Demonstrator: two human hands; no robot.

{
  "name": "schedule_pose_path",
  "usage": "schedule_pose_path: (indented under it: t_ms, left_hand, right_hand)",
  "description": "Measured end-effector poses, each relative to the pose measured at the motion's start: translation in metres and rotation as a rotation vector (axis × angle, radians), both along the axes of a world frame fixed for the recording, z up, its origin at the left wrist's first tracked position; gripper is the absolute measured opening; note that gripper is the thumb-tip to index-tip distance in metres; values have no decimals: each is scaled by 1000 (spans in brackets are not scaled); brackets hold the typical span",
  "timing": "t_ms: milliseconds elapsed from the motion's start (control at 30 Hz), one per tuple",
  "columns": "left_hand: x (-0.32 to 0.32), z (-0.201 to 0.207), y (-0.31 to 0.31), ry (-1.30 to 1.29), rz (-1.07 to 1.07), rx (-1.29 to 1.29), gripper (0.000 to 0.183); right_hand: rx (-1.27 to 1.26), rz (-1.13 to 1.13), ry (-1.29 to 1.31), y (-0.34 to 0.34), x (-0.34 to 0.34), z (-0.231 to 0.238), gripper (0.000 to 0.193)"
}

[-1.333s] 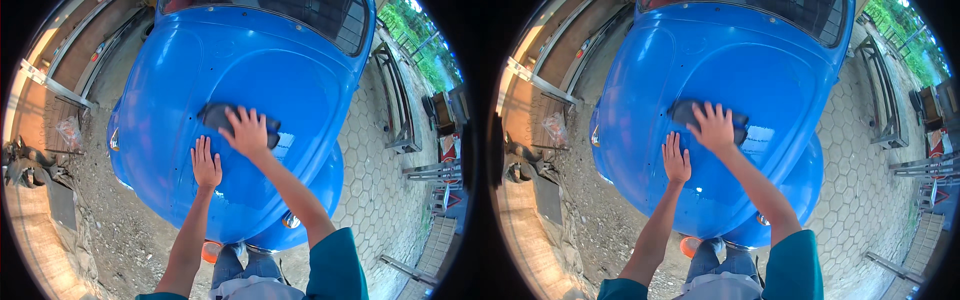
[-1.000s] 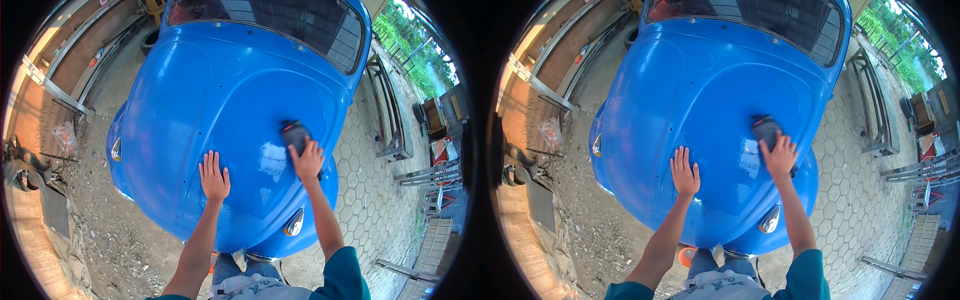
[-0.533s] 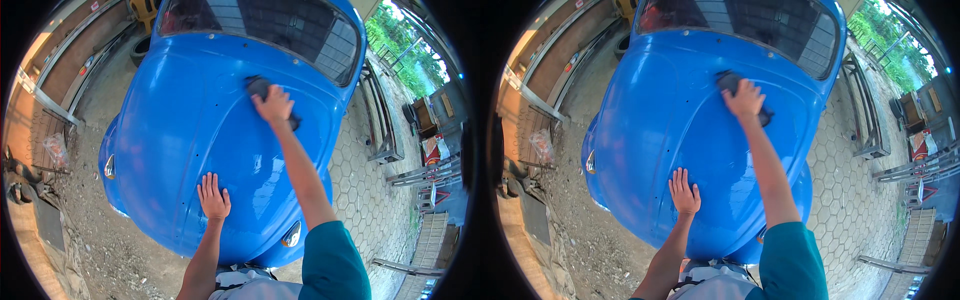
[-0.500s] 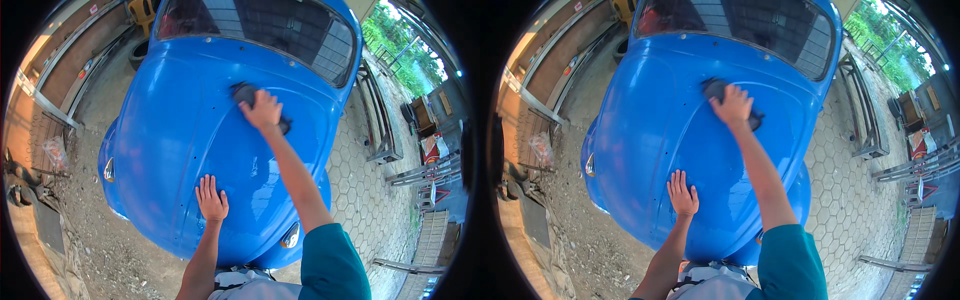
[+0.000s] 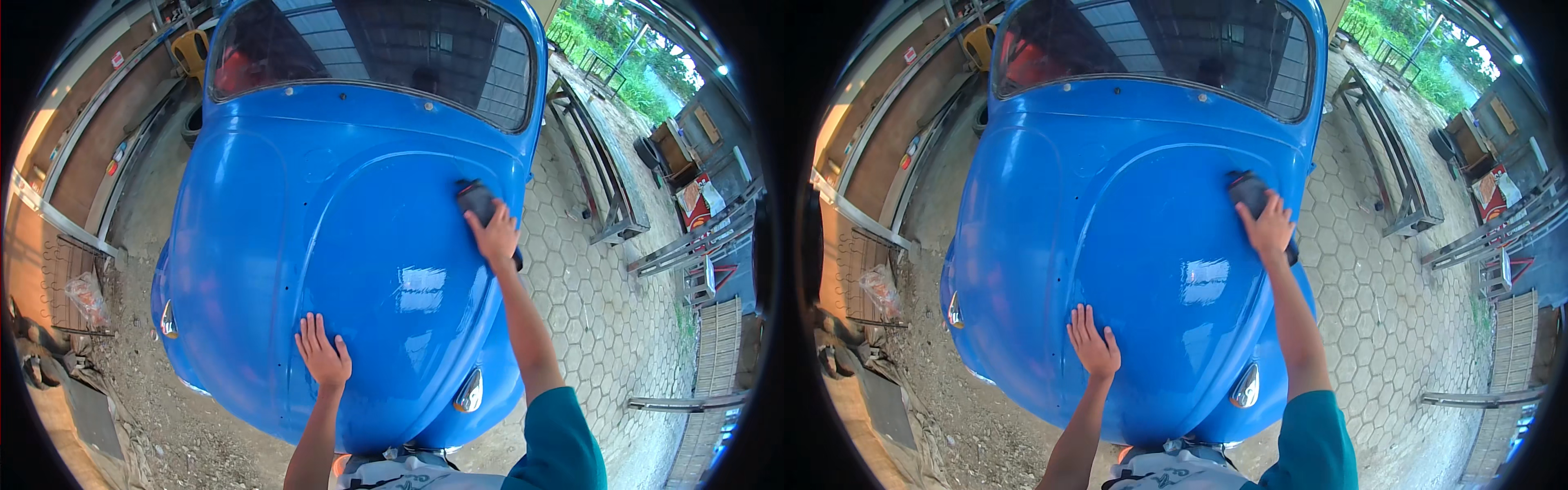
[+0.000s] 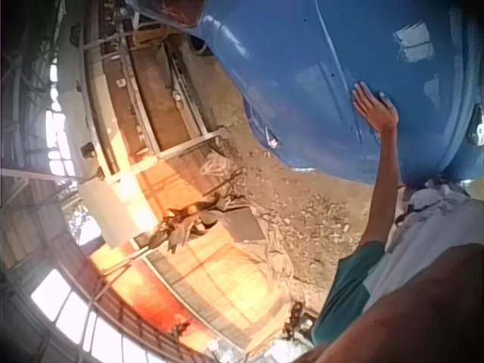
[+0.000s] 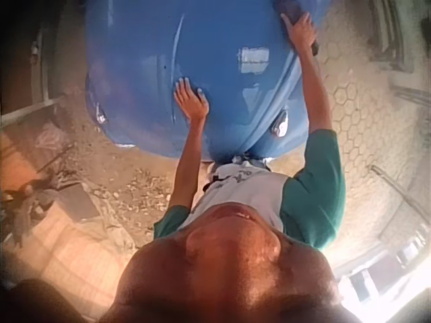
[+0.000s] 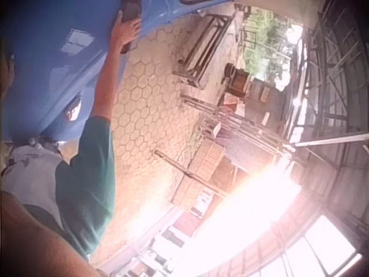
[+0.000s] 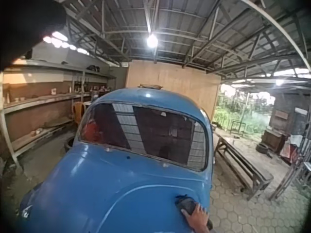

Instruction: The person dips a sanding block into a bucket of water and wet-sands the car's body and hood. The person then splashes water onto the hood, sands it further, and unwraps and re-wraps the sandpaper around the sanding block.

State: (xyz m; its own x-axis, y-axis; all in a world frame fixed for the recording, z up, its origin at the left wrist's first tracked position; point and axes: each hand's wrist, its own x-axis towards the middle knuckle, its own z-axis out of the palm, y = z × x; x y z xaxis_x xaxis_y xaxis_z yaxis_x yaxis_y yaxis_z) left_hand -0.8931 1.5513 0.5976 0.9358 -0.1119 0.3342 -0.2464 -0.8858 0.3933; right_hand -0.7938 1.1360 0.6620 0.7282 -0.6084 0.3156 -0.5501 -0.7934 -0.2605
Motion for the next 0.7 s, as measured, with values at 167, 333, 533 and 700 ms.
schedule_pose_path:
  t_ms: [167, 333, 533, 700]
  left_hand:
    - [-5, 7, 3, 12, 10, 27, 56]
    - [0, 4, 2, -11, 8, 36, 56]
    - [5, 4, 4, -21, 25, 15, 56]
    - [5, -1, 6, -5, 39, 5, 55]
  right_hand:
    - [-18, -146, 19, -54, 77, 18, 84]
    - [-40, 62, -12, 20, 122, 43, 80]
    - [-109, 641, -58, 211, 55, 36, 72]
    - [-62, 831, -114, 261, -35, -4, 70]
